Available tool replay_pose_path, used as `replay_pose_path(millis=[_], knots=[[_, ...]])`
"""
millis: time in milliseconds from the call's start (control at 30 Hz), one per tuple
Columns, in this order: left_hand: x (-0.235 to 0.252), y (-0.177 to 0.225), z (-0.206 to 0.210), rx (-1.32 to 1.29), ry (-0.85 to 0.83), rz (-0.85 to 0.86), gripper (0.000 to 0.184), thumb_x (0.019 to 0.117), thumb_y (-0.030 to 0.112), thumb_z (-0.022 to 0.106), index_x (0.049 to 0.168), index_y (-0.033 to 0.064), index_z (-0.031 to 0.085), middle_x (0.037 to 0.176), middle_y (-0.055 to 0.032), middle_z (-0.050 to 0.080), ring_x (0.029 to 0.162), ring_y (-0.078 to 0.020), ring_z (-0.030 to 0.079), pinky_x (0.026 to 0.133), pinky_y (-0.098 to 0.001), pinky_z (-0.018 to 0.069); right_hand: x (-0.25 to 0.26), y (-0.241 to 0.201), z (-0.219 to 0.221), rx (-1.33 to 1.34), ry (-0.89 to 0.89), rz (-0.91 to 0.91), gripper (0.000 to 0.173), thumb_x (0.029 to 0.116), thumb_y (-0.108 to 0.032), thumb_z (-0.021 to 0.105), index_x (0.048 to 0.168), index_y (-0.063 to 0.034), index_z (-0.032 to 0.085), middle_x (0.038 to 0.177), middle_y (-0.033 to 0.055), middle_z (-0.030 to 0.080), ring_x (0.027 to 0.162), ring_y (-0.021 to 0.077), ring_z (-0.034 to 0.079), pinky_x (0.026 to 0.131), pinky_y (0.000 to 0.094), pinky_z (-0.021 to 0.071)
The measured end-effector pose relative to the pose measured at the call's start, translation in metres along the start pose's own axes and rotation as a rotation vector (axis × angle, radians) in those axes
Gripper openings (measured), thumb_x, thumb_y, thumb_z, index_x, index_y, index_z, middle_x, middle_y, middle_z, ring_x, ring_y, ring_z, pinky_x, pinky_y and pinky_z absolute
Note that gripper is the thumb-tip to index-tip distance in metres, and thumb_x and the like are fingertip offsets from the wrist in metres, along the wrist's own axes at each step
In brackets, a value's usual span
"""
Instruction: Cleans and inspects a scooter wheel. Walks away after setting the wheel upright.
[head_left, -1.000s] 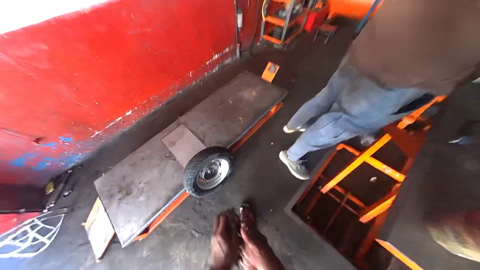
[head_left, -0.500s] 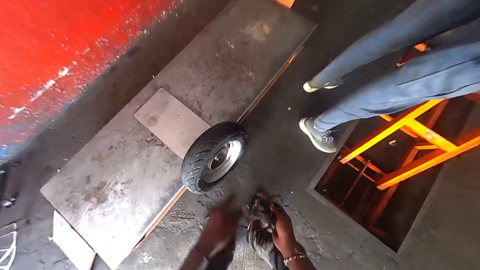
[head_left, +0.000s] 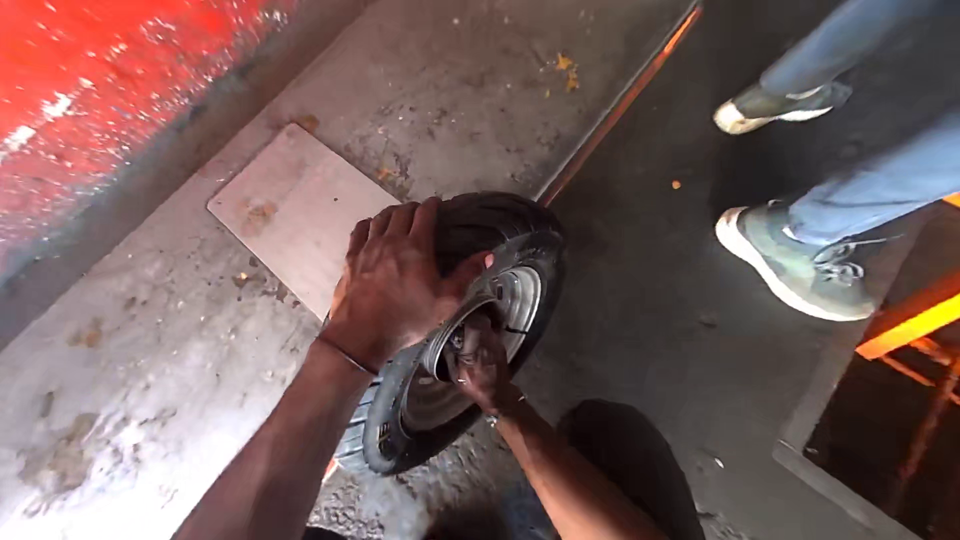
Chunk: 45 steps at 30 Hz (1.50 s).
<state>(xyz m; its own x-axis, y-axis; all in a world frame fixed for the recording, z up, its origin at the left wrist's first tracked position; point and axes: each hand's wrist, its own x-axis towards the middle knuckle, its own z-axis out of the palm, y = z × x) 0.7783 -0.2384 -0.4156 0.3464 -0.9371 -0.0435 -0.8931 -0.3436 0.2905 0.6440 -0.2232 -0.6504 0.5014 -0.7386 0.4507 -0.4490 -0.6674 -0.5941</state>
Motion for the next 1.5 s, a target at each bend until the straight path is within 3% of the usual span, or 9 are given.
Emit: replay_pose_path(millis=[133,433,567,700,800,967,1133,1233,1500], knots=[[-0.005,0.004,0.003,0.027,0.019,-0.024,0.079,0.0956,0.064,0.055,0.146,0.0038,0.051,0.140,-0.0219,0.059,0.130,-0.0406,0.057,0.106,-0.0627,0.0414,0.003,-0.016,-0.011,-0.125,-0.077,0.176,0.047,0.0871,-0.031,0.072,0.112,0.0077,0.065,0.093,0.0220,0.071,0.065,0.0328,0.071,0.053,0.0463,0.0578],[0.005,0.017,-0.014,0.050,-0.152,-0.156,0.081,0.0972,0.062,0.058,0.152,0.0044,0.045,0.150,-0.0215,0.051,0.140,-0.0403,0.047,0.113,-0.0605,0.0356,0.058,-0.036,-0.052,0.429,-0.662,1.034,0.037,0.1049,-0.015,0.055,0.135,0.0079,0.057,0.135,0.0284,0.059,0.126,0.0381,0.057,0.106,0.0527,0.0456],[0.004,0.019,-0.017,0.024,-0.148,-0.195,0.081,0.0962,0.063,0.060,0.152,0.0066,0.045,0.152,-0.0197,0.050,0.142,-0.0392,0.046,0.114,-0.0607,0.0356,0.022,-0.008,-0.106,0.943,-0.545,1.378,0.036,0.1109,-0.039,0.040,0.119,-0.0093,0.060,0.088,0.0067,0.060,0.069,0.0148,0.058,0.058,0.0316,0.0507],[0.001,0.021,-0.015,0.028,-0.175,-0.214,0.080,0.0968,0.063,0.058,0.152,0.0069,0.045,0.152,-0.0193,0.050,0.142,-0.0398,0.046,0.112,-0.0610,0.0371,0.007,0.007,-0.120,0.827,-0.357,1.443,0.051,0.1096,-0.041,0.044,0.144,-0.0051,0.052,0.138,0.0210,0.057,0.124,0.0321,0.056,0.100,0.0540,0.0469],[0.002,0.019,-0.014,0.034,-0.153,-0.206,0.080,0.0969,0.063,0.059,0.152,0.0068,0.045,0.151,-0.0193,0.051,0.141,-0.0394,0.047,0.112,-0.0604,0.0373,0.026,-0.018,-0.105,0.641,-0.315,1.048,0.040,0.0990,-0.012,0.065,0.135,0.0026,0.056,0.131,0.0251,0.061,0.121,0.0355,0.059,0.100,0.0525,0.0480],[0.002,0.019,-0.012,0.027,-0.153,-0.217,0.080,0.0958,0.064,0.060,0.152,0.0080,0.045,0.151,-0.0184,0.051,0.139,-0.0395,0.049,0.110,-0.0606,0.0391,0.022,0.033,-0.065,0.101,-0.182,-0.528,0.039,0.0862,-0.004,0.070,0.125,-0.0016,0.071,0.126,0.0221,0.069,0.116,0.0353,0.069,0.101,0.0446,0.0556],[0.005,0.016,-0.014,-0.003,-0.160,-0.210,0.080,0.0949,0.062,0.062,0.151,0.0073,0.047,0.148,-0.0194,0.053,0.137,-0.0405,0.050,0.108,-0.0621,0.0400,0.060,0.063,-0.079,-0.232,-0.614,-0.755,0.041,0.1005,-0.001,0.053,0.141,-0.0062,0.062,0.147,0.0073,0.060,0.139,0.0286,0.054,0.110,0.0509,0.0426],[0.002,0.014,-0.013,-0.007,-0.131,-0.191,0.081,0.0937,0.063,0.063,0.149,0.0063,0.048,0.146,-0.0201,0.054,0.135,-0.0411,0.052,0.106,-0.0620,0.0416,0.043,0.064,-0.076,-0.248,-0.498,-0.573,0.036,0.0905,0.000,0.066,0.125,-0.0060,0.072,0.137,0.0092,0.067,0.116,0.0346,0.065,0.091,0.0516,0.0512],[0.005,0.008,-0.011,-0.051,-0.105,-0.179,0.081,0.0900,0.064,0.066,0.145,0.0070,0.053,0.141,-0.0192,0.058,0.130,-0.0399,0.055,0.101,-0.0621,0.0443,-0.006,-0.030,-0.045,0.327,-0.686,0.697,0.032,0.1005,-0.017,0.057,0.120,0.0061,0.069,0.110,0.0255,0.071,0.105,0.0363,0.069,0.093,0.0523,0.0537]])
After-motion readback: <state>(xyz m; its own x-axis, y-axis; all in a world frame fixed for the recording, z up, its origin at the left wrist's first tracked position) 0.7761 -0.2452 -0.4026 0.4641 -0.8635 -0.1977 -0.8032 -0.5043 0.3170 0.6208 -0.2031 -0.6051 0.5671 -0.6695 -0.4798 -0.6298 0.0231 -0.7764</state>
